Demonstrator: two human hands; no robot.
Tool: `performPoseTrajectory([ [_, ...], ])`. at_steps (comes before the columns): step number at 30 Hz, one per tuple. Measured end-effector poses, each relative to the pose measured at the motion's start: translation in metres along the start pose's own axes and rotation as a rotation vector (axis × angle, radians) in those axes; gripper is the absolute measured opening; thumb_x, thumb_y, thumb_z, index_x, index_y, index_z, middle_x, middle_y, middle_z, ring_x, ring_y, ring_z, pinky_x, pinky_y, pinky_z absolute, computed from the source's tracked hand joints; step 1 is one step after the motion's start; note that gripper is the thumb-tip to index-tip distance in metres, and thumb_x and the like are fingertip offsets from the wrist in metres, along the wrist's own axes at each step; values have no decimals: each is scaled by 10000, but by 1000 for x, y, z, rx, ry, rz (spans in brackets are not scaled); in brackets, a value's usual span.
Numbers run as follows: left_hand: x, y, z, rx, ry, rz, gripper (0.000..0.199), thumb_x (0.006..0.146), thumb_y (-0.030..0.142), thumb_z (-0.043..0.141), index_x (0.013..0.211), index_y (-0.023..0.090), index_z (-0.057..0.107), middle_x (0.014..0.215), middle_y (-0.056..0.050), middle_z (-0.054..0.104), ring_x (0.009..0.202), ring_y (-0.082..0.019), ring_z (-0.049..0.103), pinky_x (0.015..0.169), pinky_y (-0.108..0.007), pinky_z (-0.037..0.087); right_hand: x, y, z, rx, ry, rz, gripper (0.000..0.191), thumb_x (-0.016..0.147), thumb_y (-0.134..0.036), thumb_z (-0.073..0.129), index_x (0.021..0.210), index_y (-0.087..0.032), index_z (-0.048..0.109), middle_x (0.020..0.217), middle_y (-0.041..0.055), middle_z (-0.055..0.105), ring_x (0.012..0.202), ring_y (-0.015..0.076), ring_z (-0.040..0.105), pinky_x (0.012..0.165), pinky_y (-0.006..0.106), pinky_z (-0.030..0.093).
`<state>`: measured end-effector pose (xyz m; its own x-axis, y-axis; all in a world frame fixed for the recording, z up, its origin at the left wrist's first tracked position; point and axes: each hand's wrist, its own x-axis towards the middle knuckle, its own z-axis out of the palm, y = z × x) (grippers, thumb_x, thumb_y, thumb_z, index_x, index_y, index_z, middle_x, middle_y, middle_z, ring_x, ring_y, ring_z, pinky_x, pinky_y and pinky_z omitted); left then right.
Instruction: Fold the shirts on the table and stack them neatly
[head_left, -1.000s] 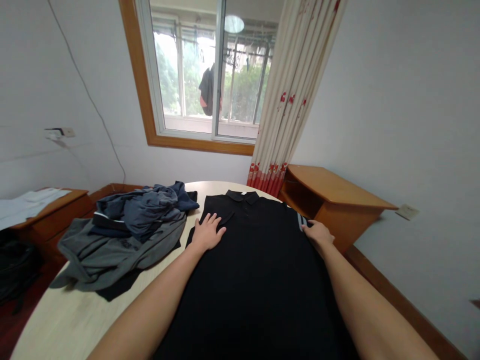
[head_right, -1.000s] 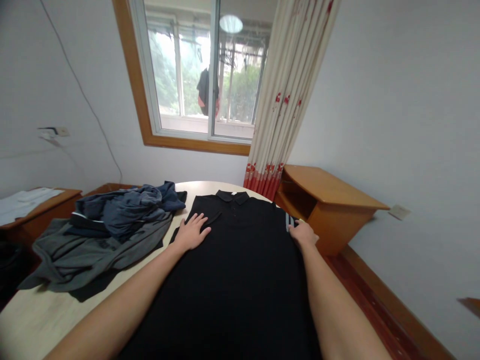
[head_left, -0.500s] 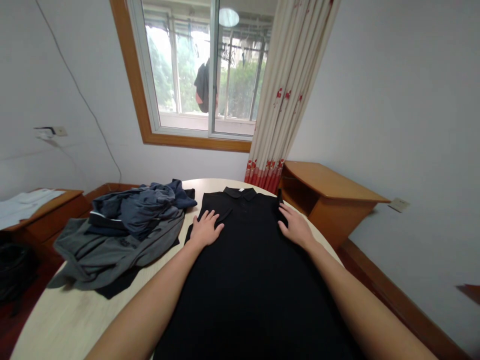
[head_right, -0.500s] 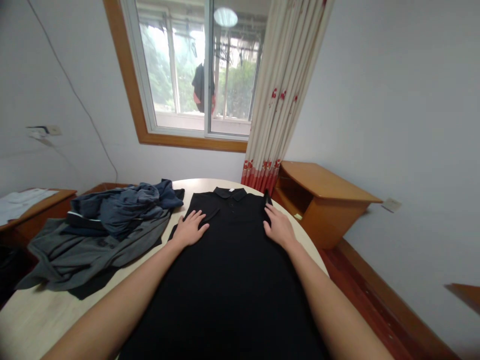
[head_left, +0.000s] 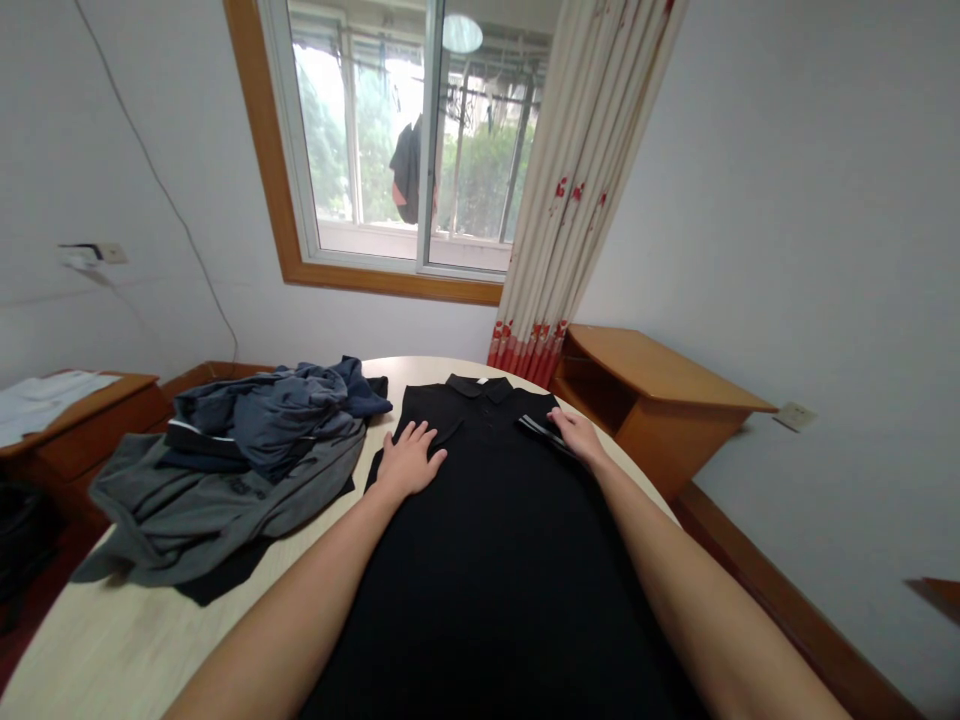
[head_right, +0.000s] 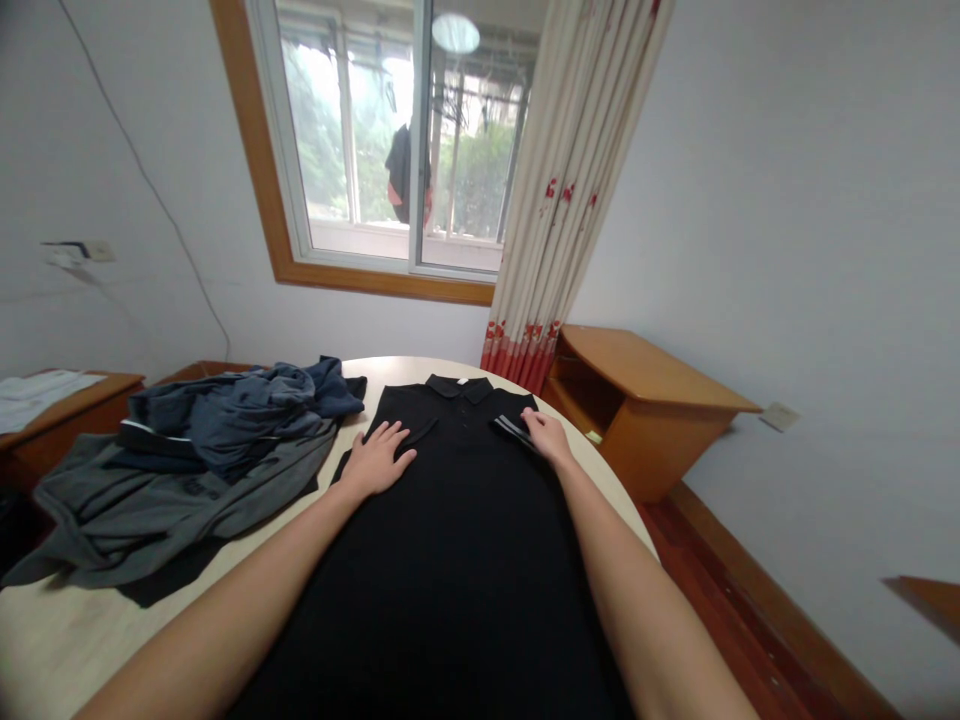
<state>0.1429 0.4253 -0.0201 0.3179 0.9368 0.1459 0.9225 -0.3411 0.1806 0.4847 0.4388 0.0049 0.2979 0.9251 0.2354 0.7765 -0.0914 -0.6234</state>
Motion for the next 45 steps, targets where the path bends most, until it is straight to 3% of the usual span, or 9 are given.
performPoseTrajectory([
  [4,0,0,0,-3,14,-2,550,987,513,357,1461,249,447,1586,-42,328,1479,-296,236,1161,-620,212,30,-3,6,-144,35,52,553,992,-433,291,1268,-111,648,1314,154,636,1214,273,592,1038,359,431],
  [7,0,1,1,-6,25,-6,549,984,510,360,1457,246,453,1581,-40,337,1474,-289,249,1159,-625,216,35,-2,22,-428,-91,-50,657,945,-497,433,1454,-83,464,1542,171,394,1436,297,347,1167,405,278],
  [9,0,1,1,-8,26,-5,547,983,509,361,1456,250,455,1580,-39,340,1474,-288,250,1158,-623,219,34,2,35,-522,-179,-24,755,958,-589,349,1524,-89,343,1619,149,232,1499,295,192,1198,469,193],
  [13,0,1,2,-16,28,-3,544,980,507,364,1455,258,459,1580,-38,342,1475,-301,244,1157,-629,215,35,8,45,-560,-267,25,847,942,-699,194,1571,-133,220,1651,96,110,1519,281,107,1202,520,146],
  [22,1,-2,0,-48,29,-6,547,968,507,383,1439,244,475,1575,-29,349,1476,-266,252,1169,-594,221,49,10,44,-595,-278,44,946,863,-816,186,1577,-196,215,1658,83,76,1516,332,74,1177,606,119],
  [29,14,-13,1,-43,37,4,552,963,512,394,1438,245,482,1577,-25,347,1476,-263,254,1191,-545,198,52,2,44,-692,-197,-27,898,907,-757,175,1532,-135,341,1623,153,216,1508,329,103,1175,594,76],
  [36,17,-17,3,-21,64,14,550,964,502,388,1437,240,486,1568,-44,367,1469,-283,266,1194,-549,172,25,-23,38,-603,-108,-68,726,992,-567,127,1470,-116,435,1564,166,349,1479,314,202,1174,571,105],
  [41,6,-8,-2,58,212,-16,465,979,364,357,1345,179,576,1486,-106,486,1414,-286,366,1204,-503,133,-18,-3,16,-538,-245,113,728,988,-581,131,1517,-139,367,1615,134,249,1479,325,227,1152,628,171],
  [45,-5,-4,-7,112,150,19,514,993,414,327,1356,134,560,1490,-151,469,1408,-301,371,1186,-499,178,-65,20,-4,-560,-226,133,702,1001,-548,136,1546,-134,293,1634,106,191,1502,292,180,1168,620,160],
])
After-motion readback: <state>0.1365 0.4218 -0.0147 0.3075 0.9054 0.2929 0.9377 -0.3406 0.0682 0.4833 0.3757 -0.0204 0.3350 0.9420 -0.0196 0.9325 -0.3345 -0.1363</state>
